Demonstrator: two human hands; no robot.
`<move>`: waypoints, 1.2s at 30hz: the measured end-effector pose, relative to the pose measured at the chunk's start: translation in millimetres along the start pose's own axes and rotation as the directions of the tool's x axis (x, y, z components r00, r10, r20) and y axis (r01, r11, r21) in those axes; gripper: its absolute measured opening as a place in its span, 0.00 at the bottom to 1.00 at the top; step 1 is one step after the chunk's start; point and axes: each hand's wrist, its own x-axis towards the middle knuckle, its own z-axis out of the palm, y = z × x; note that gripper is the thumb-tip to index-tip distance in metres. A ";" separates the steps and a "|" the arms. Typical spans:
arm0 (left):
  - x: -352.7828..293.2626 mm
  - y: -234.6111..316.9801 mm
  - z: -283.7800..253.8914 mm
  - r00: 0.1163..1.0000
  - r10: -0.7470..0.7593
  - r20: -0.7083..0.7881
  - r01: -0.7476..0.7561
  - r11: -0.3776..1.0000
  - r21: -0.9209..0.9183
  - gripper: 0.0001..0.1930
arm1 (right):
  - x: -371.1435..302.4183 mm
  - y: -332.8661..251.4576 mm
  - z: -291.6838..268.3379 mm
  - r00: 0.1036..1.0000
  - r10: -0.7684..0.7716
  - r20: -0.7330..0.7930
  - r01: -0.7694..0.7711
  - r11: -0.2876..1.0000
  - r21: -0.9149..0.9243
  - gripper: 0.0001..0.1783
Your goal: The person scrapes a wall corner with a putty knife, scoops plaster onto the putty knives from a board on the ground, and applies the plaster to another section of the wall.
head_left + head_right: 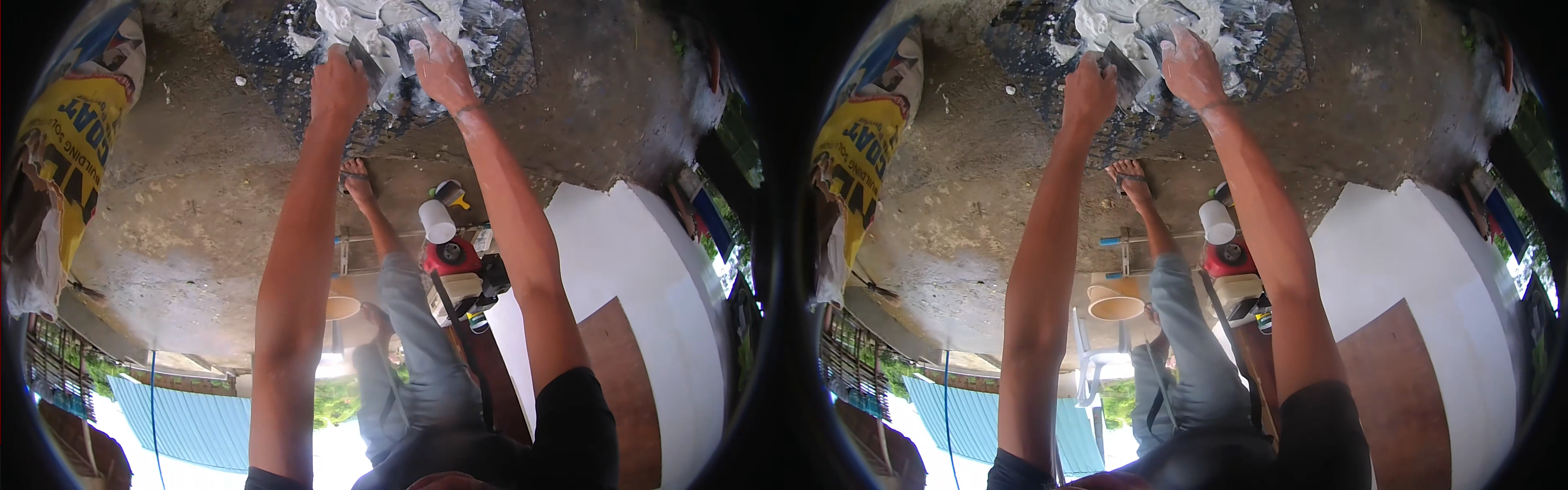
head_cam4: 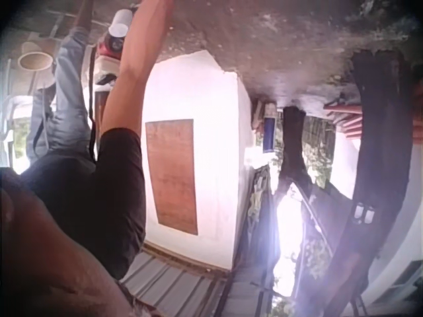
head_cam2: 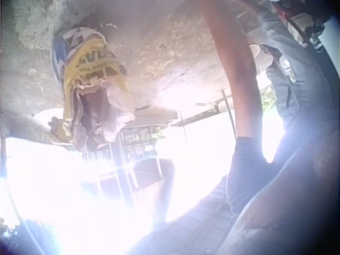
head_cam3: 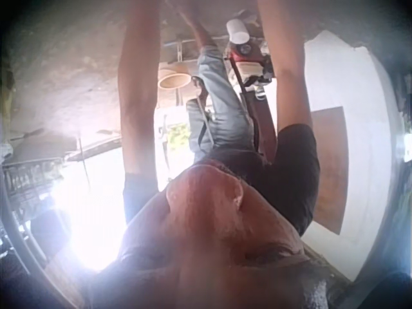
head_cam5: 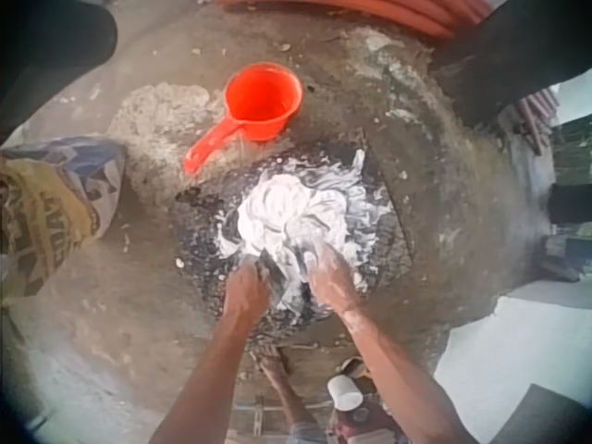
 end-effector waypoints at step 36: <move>-117.8 38.9 -94.5 0.991 0.068 0.112 0.075 0.406 -0.911 0.19 | -56.7 -98.1 -106.9 0.959 -0.218 -0.180 0.240 0.289 0.927 0.05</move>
